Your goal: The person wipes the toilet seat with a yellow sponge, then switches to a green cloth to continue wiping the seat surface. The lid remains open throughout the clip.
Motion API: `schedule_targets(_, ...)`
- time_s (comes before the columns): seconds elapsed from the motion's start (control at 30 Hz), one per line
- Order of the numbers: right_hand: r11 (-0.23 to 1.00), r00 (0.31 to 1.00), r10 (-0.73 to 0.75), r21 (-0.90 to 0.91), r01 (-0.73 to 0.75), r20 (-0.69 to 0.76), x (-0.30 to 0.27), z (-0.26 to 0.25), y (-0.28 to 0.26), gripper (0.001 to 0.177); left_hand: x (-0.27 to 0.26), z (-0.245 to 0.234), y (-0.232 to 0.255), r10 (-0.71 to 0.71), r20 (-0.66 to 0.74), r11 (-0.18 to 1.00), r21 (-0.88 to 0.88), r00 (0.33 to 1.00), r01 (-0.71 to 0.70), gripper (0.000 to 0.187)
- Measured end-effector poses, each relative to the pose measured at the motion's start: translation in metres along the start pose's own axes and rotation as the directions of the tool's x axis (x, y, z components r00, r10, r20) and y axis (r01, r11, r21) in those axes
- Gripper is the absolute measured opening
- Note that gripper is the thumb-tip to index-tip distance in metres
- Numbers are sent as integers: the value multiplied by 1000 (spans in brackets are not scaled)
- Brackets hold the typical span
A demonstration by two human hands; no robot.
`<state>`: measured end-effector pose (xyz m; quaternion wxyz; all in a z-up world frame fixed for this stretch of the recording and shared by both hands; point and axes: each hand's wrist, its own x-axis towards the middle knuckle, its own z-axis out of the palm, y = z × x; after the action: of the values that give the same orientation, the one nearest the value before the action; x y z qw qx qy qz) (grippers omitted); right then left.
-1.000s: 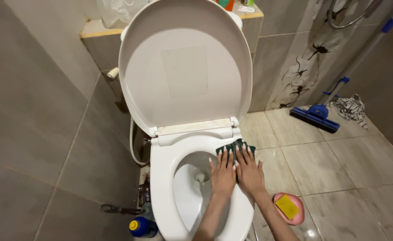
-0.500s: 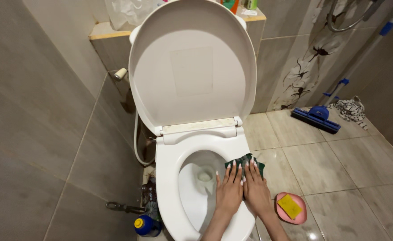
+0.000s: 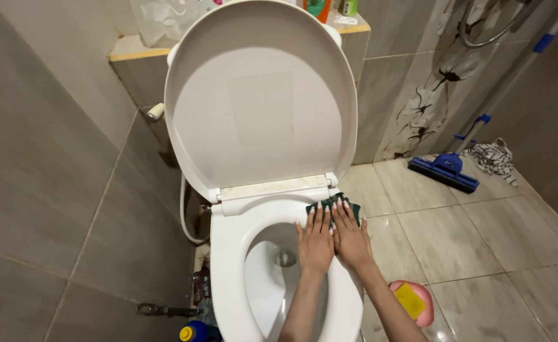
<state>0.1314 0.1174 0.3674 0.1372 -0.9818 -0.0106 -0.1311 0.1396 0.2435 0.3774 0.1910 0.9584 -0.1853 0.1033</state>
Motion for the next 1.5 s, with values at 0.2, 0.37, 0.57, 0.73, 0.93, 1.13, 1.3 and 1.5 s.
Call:
schedule_targets(0.2,994,1000,-18,110,20,-16,-1,1,3,63,1,0,1,-36,43,999,11,998,36,59)
schedule_targets(0.37,992,997,38,117,-46,71,-17,-8,-3,63,-17,-7,8,-51,60,995,-78,997,56,57)
schedule_targets(0.57,973,997,-36,225,52,-73,-60,-17,-10,60,-57,-24,17,-41,148,994,-93,988,55,57)
schedule_targets(0.73,965,997,7,262,12,-71,-98,-28,-22,57,-89,-36,21,22,166,985,-175,986,7,57)
schedule_targets(0.93,966,995,55,256,-31,-87,-88,-19,-22,57,-76,-34,10,64,126,990,-134,990,-47,57)
schedule_targets(1.13,964,992,103,254,-83,-69,-41,-5,-10,59,-28,-20,3,74,18,994,-87,997,-72,56)
schedule_targets(1.3,950,983,177,252,-185,53,-6,-2,-1,62,4,-10,2,53,-25,998,-18,998,-53,55)
schedule_targets(1.5,954,974,193,212,-214,116,4,-2,2,63,9,1,0,28,-42,999,-18,999,-29,59)
